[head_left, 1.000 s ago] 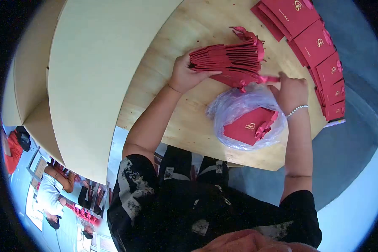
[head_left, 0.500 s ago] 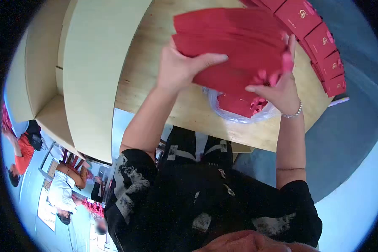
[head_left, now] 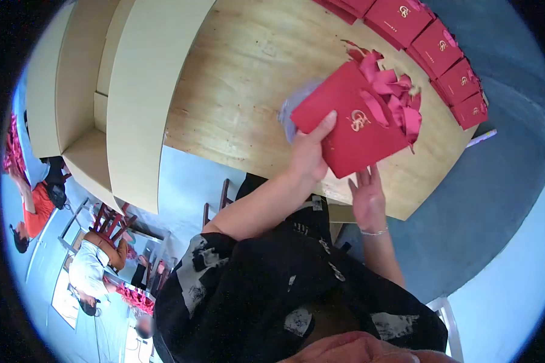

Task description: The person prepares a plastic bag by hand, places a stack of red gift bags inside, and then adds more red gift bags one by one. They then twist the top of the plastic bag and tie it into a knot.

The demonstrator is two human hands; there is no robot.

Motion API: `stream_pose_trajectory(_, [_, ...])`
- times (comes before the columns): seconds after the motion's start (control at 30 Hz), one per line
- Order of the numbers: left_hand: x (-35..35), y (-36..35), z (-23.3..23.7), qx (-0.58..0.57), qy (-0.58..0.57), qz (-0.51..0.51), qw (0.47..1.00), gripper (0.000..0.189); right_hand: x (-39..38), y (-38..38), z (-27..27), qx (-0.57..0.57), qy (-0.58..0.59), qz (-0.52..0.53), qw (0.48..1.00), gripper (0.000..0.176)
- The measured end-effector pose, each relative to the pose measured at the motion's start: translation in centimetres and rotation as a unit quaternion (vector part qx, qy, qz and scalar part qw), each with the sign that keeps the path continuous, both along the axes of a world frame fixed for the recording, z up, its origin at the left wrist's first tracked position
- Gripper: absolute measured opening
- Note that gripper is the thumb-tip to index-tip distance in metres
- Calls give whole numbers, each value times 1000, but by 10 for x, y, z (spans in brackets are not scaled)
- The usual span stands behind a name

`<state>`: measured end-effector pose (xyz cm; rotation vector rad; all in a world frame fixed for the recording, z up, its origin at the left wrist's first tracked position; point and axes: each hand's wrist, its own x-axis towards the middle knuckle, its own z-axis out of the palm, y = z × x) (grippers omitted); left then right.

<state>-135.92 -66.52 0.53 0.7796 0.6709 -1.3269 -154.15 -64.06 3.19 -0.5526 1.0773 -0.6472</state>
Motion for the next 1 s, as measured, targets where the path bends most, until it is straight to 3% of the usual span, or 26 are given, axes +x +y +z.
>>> stream_pose_trajectory(0.03, [-14,2,5,12,-4,-13,1000,47,8,2,2,-42,-59,0,997,78])
stream_pose_trajectory(0.13, [-54,18,13,28,-9,-53,998,49,15,-23,13,43,-15,-190,981,58])
stream_pose_trajectory(0.27, [-67,36,6,27,10,-62,998,50,-2,-40,8,3,75,-132,988,45])
stream_pose_trajectory(0.33, [-64,51,2,-89,46,-145,984,50,-19,-46,6,-13,95,-120,988,45])
stream_pose_trajectory(0.37, [-51,62,-4,-120,-14,-323,939,55,-31,-52,5,-32,112,-109,987,45])
stream_pose_trajectory(0.4, [-44,74,-24,-121,-12,-321,939,55,-43,-60,5,-30,118,-98,988,46])
stream_pose_trajectory(0.47, [-34,90,-73,-184,-105,-421,882,47,-61,-84,11,-60,93,-26,994,58])
stream_pose_trajectory(0.53, [-3,77,-96,-185,-101,-294,932,38,-67,-109,17,-56,49,123,990,66])
stream_pose_trajectory(0.6, [19,67,-101,-97,-142,-250,953,35,-36,-132,17,-77,-14,269,960,71])
stream_pose_trajectory(0.63, [37,56,-85,-63,-104,-257,959,35,-15,-141,15,-89,-29,334,938,73])
stream_pose_trajectory(0.67, [40,68,-118,-205,16,-179,962,36,24,-148,21,-92,-46,397,912,72])
stream_pose_trajectory(0.73, [38,83,-151,-338,134,-91,927,36,60,-173,-15,-214,20,653,726,72])
stream_pose_trajectory(0.8, [40,78,-143,-265,103,-96,954,40,92,-177,-52,-164,-33,666,726,59])
stream_pose_trajectory(0.87, [42,67,-130,-188,72,-102,974,45,107,-189,-88,-96,23,725,681,58])
stream_pose_trajectory(0.9, [45,60,-122,-148,58,-104,982,47,110,-190,-108,-69,27,725,684,53])
stream_pose_trajectory(0.97, [52,43,-106,-169,92,-99,976,57,106,-193,-138,-87,62,733,672,54])
stream_pose_trajectory(1.0, [53,40,-97,-111,34,-129,985,60,108,-192,-145,-108,99,738,659,56])
